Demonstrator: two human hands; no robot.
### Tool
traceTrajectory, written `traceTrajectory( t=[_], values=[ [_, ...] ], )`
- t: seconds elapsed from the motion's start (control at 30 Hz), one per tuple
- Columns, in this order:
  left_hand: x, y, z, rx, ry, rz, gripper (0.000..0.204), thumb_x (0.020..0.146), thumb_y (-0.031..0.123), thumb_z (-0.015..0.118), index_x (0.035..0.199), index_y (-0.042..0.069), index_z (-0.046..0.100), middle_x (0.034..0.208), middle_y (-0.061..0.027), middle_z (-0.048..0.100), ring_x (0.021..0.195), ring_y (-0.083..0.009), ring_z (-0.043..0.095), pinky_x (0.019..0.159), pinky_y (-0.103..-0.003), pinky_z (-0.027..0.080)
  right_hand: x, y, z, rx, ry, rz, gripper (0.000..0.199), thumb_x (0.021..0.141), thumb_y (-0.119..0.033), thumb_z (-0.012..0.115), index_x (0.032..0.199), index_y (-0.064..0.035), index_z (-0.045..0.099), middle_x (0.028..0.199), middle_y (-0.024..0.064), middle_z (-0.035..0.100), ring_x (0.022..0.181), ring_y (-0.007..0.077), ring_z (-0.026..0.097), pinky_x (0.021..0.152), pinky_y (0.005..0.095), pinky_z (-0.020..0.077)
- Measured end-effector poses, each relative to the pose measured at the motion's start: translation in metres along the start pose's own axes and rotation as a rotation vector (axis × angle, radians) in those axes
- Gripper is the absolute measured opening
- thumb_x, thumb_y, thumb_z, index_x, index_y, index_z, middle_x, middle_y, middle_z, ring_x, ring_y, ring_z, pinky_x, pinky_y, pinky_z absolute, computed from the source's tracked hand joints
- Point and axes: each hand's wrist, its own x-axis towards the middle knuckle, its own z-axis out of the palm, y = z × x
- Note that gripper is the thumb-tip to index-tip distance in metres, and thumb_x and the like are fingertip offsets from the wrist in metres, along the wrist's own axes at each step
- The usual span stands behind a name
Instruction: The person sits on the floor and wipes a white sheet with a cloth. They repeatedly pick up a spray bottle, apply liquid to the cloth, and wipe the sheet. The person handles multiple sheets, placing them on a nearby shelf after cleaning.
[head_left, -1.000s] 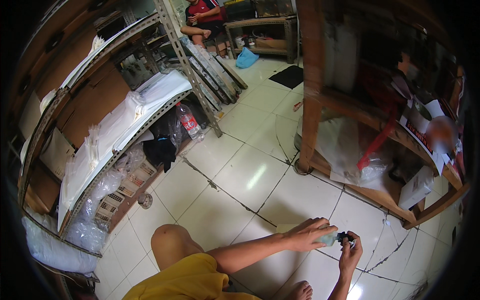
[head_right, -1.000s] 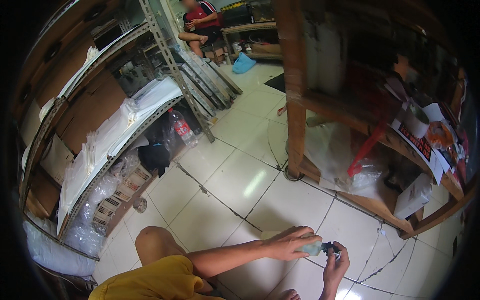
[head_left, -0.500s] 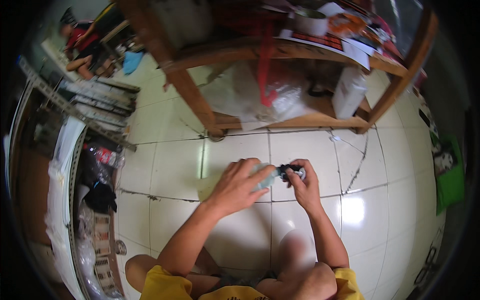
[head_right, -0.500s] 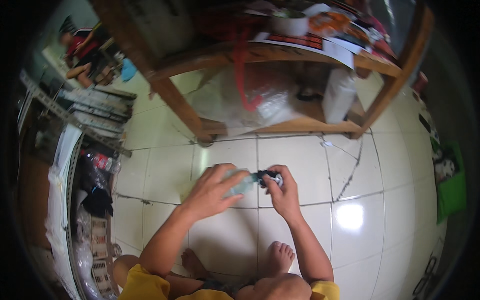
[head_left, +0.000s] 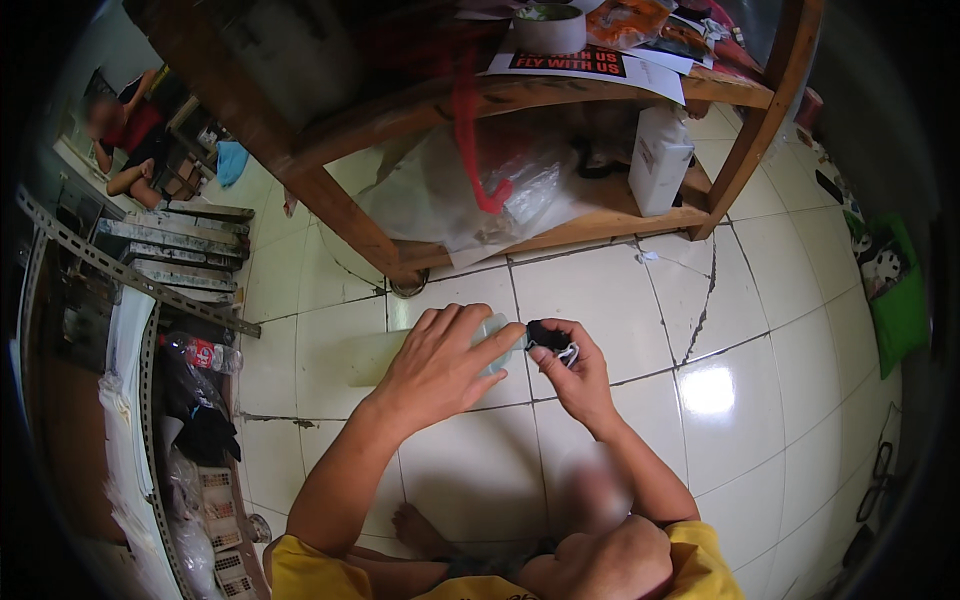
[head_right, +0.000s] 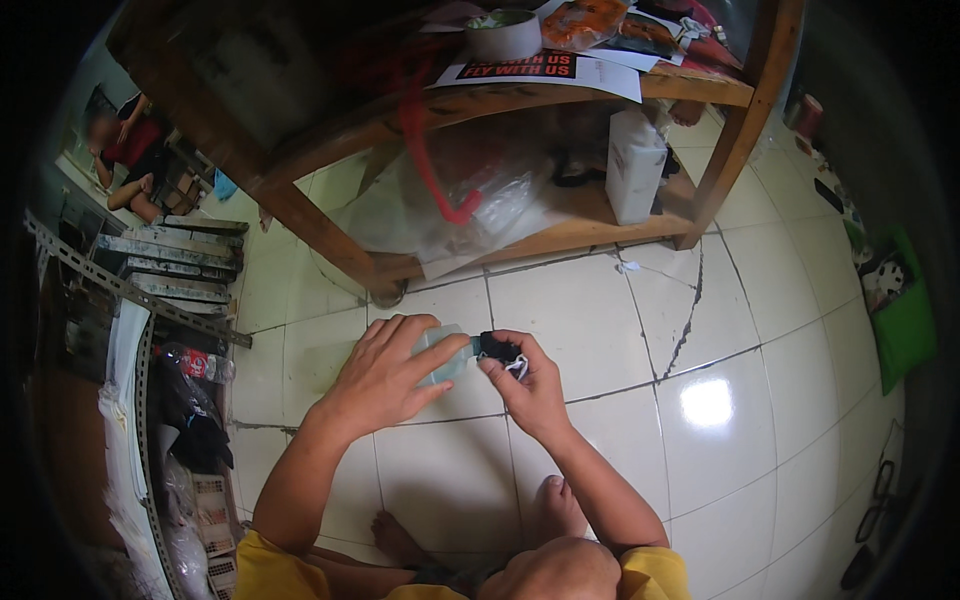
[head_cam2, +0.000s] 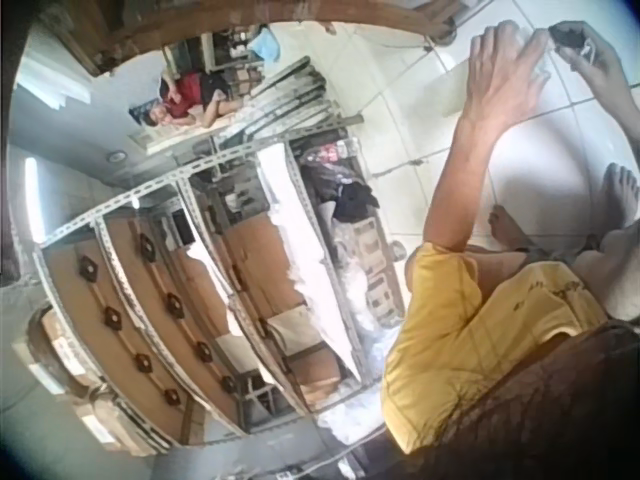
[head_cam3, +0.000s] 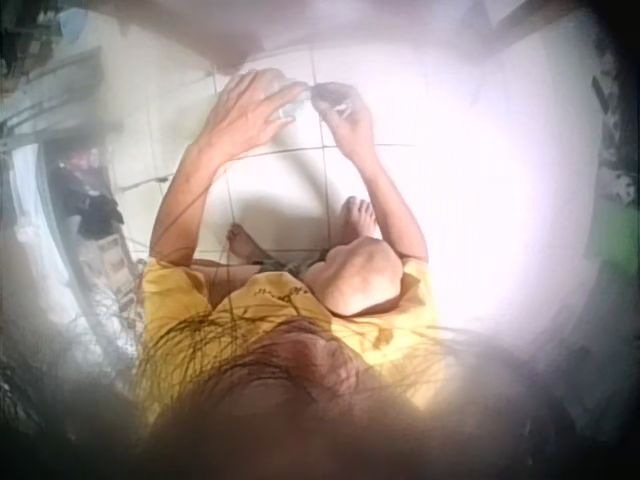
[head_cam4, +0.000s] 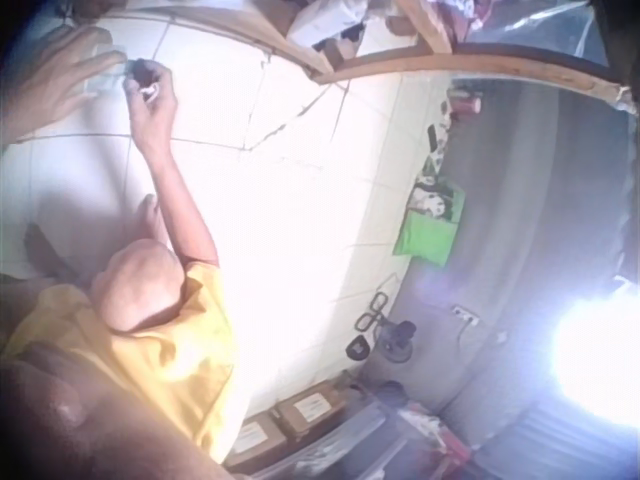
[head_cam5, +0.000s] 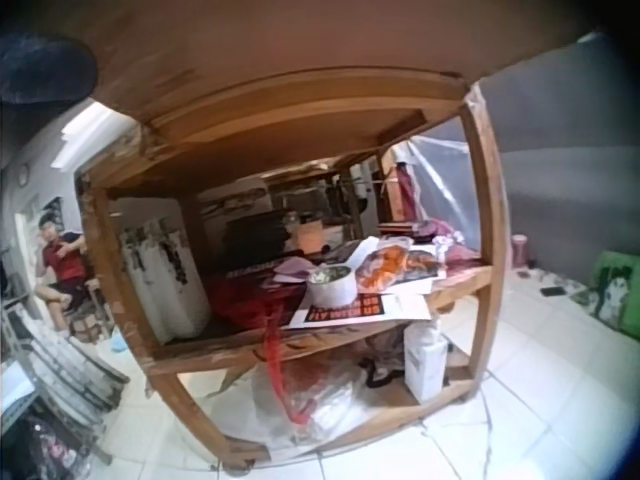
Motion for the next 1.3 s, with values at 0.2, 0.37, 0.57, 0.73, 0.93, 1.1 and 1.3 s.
traceTrajectory(
  t=[0.2, 0.37, 0.57, 0.73, 0.93, 1.1, 1.3],
  values=[
    [0.019, 0.002, -0.020, 0.090, -0.127, 0.091, 0.053, 0.084, 0.024, 0.077, 0.133, 0.020, 0.058, 0.125, -0.0105, 0.054, 0.114, -0.0300, 0.054, 0.096, -0.044, 0.046, 0.003, 0.005, 0.003, -0.031, 0.050, -0.008, 0.031, 0.098, -0.013, 0.068, 0.124, -0.0004, 0.057, 0.100, 0.0039, 0.065, 0.086, 0.0080, 0.058, 0.072, 0.0230, 0.0470],
    [0.026, 0.004, -0.019, 0.077, -0.121, 0.091, 0.054, 0.083, 0.024, 0.078, 0.133, 0.022, 0.058, 0.125, -0.0108, 0.055, 0.113, -0.0312, 0.055, 0.096, -0.044, 0.046, 0.010, 0.010, -0.009, 0.312, 0.005, 0.180, 0.025, 0.101, -0.010, 0.057, 0.125, -0.0007, 0.054, 0.096, 0.0061, 0.063, 0.083, 0.0121, 0.061, 0.070, 0.0257, 0.0477],
    [0.030, 0.006, -0.018, 0.037, -0.112, 0.080, 0.054, 0.083, 0.024, 0.078, 0.133, 0.023, 0.058, 0.125, -0.0112, 0.055, 0.113, -0.0320, 0.055, 0.096, -0.044, 0.047, 0.009, 0.012, -0.012, 0.436, 0.019, 0.228, 0.024, 0.102, -0.007, 0.053, 0.125, -0.0002, 0.054, 0.097, 0.0082, 0.065, 0.081, 0.0117, 0.061, 0.068, 0.0253, 0.0473],
    [0.040, 0.015, -0.022, 0.137, -0.171, 0.128, 0.051, 0.082, 0.022, 0.078, 0.129, 0.021, 0.058, 0.119, -0.0090, 0.056, 0.111, -0.0290, 0.055, 0.094, -0.042, 0.044, 0.008, 0.013, -0.010, 0.384, 0.045, 0.195, 0.024, 0.102, -0.007, 0.052, 0.125, 0.0007, 0.054, 0.099, 0.0080, 0.065, 0.084, 0.0116, 0.063, 0.069, 0.0252, 0.0477],
    [0.055, 0.017, -0.022, 0.314, -0.213, 0.255, 0.050, 0.080, 0.022, 0.080, 0.126, 0.019, 0.059, 0.108, -0.0071, 0.057, 0.107, -0.0257, 0.055, 0.090, -0.039, 0.042, 0.010, 0.015, -0.006, 0.374, 0.055, 0.208, 0.025, 0.102, -0.006, 0.051, 0.126, 0.0018, 0.054, 0.097, 0.0074, 0.063, 0.084, 0.0122, 0.063, 0.069, 0.0258, 0.0481],
    [0.072, 0.011, -0.026, 0.284, -0.293, 0.301, 0.051, 0.081, 0.024, 0.079, 0.128, 0.019, 0.059, 0.106, -0.0073, 0.058, 0.103, -0.0265, 0.058, 0.089, -0.040, 0.043, 0.012, 0.014, -0.006, 0.398, 0.064, 0.253, 0.027, 0.101, -0.009, 0.053, 0.126, 0.0017, 0.054, 0.096, 0.0080, 0.065, 0.087, 0.0120, 0.065, 0.069, 0.0255, 0.0483],
    [0.091, 0.012, -0.026, 0.445, -0.393, 0.357, 0.048, 0.084, 0.026, 0.077, 0.127, 0.017, 0.060, 0.104, -0.0098, 0.061, 0.099, -0.0278, 0.064, 0.086, -0.041, 0.047, 0.017, 0.018, 0.000, 0.429, 0.055, 0.217, 0.028, 0.099, -0.010, 0.059, 0.124, 0.0010, 0.054, 0.094, 0.0087, 0.065, 0.082, 0.0112, 0.061, 0.068, 0.0248, 0.0465]
  ],
)
